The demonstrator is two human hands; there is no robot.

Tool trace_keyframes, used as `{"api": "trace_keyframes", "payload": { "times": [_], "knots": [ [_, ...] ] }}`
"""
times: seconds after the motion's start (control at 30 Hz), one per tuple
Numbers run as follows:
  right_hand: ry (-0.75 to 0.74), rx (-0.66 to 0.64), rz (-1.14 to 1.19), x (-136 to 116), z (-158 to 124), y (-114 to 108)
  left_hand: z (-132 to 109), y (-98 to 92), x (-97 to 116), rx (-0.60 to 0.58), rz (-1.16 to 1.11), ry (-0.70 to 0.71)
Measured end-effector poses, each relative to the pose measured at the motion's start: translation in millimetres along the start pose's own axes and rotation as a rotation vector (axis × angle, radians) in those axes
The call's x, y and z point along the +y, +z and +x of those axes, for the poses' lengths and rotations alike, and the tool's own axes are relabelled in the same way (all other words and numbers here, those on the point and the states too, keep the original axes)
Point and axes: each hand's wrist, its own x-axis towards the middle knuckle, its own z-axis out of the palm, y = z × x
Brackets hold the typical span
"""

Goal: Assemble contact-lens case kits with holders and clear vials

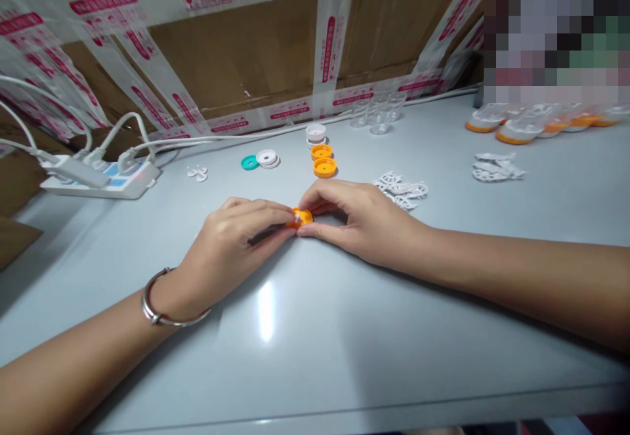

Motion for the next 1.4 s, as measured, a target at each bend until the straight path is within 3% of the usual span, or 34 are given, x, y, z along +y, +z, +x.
{"api": "trace_keyframes", "payload": {
  "times": [0.53, 0.8, 1.4],
  "knots": [
    [0.062, -0.032, 0.076, -1.4, -0.4, -1.2, 0.1, -1.5, 0.7, -0.028, 0.047, 0.025],
    [0.099, -0.025, 0.134, -2.5, -0.1, -1.5, -0.1, -3.0, 3.0, -0.036, 0.009, -0.045],
    [0.048, -0.031, 0.021, -3.5, 0.1, -2.9, -1.8, -1.5, 0.0, -0.027, 0.015, -0.014]
  ]
}}
